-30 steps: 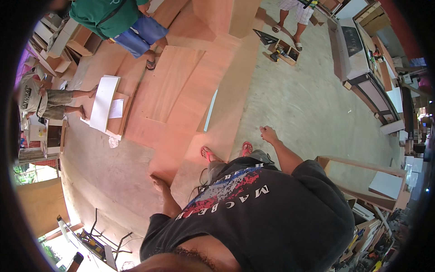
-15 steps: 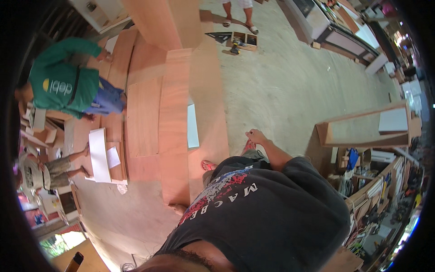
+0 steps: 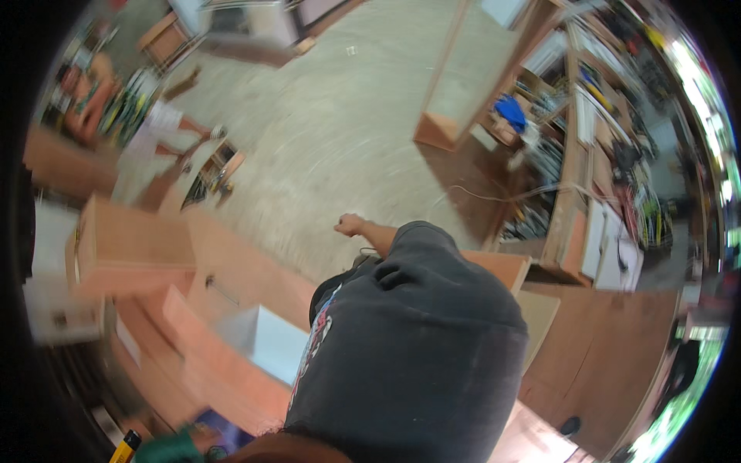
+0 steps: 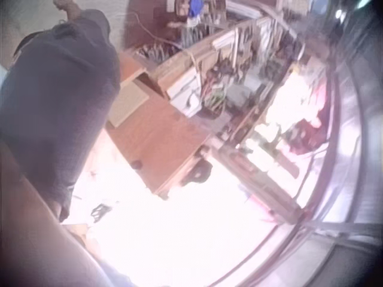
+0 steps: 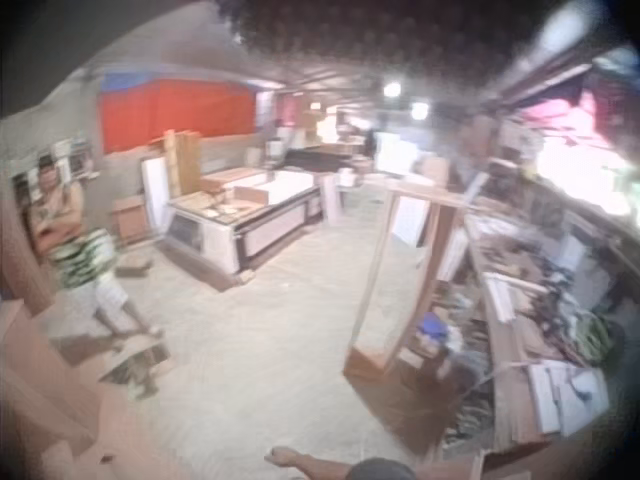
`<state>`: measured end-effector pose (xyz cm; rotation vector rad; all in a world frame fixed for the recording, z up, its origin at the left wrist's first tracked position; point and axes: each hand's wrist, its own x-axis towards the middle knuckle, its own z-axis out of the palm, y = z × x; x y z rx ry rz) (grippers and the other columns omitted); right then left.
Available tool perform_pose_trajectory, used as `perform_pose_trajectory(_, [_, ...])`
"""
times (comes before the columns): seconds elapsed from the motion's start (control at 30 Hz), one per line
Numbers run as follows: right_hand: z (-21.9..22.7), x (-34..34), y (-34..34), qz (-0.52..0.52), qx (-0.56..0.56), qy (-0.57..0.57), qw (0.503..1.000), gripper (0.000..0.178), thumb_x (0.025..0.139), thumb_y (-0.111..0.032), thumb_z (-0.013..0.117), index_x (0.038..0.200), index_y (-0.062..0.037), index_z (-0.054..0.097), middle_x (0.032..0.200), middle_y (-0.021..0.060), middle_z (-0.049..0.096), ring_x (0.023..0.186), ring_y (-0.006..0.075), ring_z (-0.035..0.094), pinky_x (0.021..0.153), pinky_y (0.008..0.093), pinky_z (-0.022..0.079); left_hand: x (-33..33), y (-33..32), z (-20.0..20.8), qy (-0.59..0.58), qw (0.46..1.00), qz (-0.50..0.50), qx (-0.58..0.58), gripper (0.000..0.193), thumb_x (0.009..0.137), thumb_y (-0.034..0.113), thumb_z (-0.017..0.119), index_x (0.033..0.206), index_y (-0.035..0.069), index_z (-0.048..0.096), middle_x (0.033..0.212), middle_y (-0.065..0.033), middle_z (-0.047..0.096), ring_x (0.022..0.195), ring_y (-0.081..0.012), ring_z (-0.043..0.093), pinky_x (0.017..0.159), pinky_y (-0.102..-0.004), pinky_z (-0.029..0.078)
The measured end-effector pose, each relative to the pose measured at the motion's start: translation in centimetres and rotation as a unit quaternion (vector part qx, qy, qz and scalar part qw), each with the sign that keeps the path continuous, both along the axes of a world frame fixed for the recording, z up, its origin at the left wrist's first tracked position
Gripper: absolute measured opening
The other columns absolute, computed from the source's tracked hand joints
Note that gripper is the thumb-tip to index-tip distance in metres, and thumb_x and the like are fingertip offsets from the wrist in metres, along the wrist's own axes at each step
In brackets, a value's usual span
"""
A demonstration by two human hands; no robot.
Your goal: The person uses a circular saw to cut a white board on a workbench, then sands the edges of a wooden board with sandpaper. The person also moves the cut board and places it on a table saw.
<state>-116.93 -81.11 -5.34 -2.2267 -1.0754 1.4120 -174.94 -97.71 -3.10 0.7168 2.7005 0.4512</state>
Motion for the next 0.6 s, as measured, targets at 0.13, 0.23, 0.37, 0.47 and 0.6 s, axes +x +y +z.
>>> perform_pose_trajectory(0.13, [3.2, 6.8, 0.5, -0.245, 0.021, 0.12, 0.962, 0.043, 0.1, -0.042, 0.059, 0.12, -0.0054, 0.07, 0.094, 0.0096, 0.075, 0.076, 0.0207, 0.071, 0.065, 0.0395, 0.058, 9.5, 15.4, 0.5, -0.038, 0.975, -0.211, 0.065, 0.076, 0.104, 0.063, 0.045, 0.116, -0.005, 0.075, 0.118, -0.0296, 0.072, 0.107, -0.0399, 0.071, 0.091, -0.0503, 0.055])
perform_pose_trajectory(0.23, [5.6, 9.2, 1.0, -0.402, 0.101, 0.233, 0.88, 0.047, 0.101, -0.044, 0.057, 0.126, -0.0049, 0.064, 0.105, 0.0115, 0.073, 0.084, 0.0223, 0.069, 0.07, 0.0415, 0.056, 19.1, 28.1, 3.2, -0.088, 0.914, -0.379, 0.117, 0.075, 0.104, 0.063, 0.045, 0.115, -0.005, 0.075, 0.117, -0.0295, 0.072, 0.106, -0.0394, 0.071, 0.091, -0.0501, 0.055])
perform_pose_trajectory(0.37, [3.2, 12.9, 1.7, -0.536, 0.18, 0.353, 0.746, 0.061, 0.103, -0.055, 0.051, 0.136, -0.004, 0.056, 0.132, 0.019, 0.066, 0.113, 0.0311, 0.065, 0.091, 0.0499, 0.053, 41.9, 35.4, 13.9, -0.226, 0.752, -0.604, 0.136, 0.045, 0.111, 0.031, 0.046, 0.127, -0.005, 0.068, 0.126, -0.0206, 0.071, 0.117, -0.0319, 0.066, 0.102, -0.0426, 0.049])
perform_pose_trajectory(0.47, [6.0, 13.2, 6.6, -0.56, 0.209, 0.421, 0.682, 0.079, 0.101, -0.07, 0.042, 0.146, -0.0053, 0.051, 0.148, 0.022, 0.057, 0.126, 0.036, 0.061, 0.102, 0.0532, 0.049, 55.1, 37.4, 17.2, -0.355, 0.581, -0.717, 0.149, 0.048, 0.112, 0.025, 0.044, 0.15, -0.003, 0.049, 0.155, -0.0198, 0.051, 0.144, -0.0293, 0.046, 0.12, -0.0399, 0.034])
perform_pose_trajectory(0.6, [8.9, 17.6, 9.9, -0.651, 0.193, 0.481, 0.555, 0.098, 0.096, -0.084, 0.03, 0.153, -0.0062, 0.045, 0.154, 0.0224, 0.051, 0.136, 0.0397, 0.053, 0.105, 0.0607, 0.045, 70.4, 33.1, 16.7, -0.481, 0.388, -0.786, 0.018, 0.061, 0.114, 0.041, 0.033, 0.163, 0.004, 0.031, 0.167, -0.0183, 0.035, 0.155, -0.0279, 0.03, 0.127, -0.0414, 0.02])
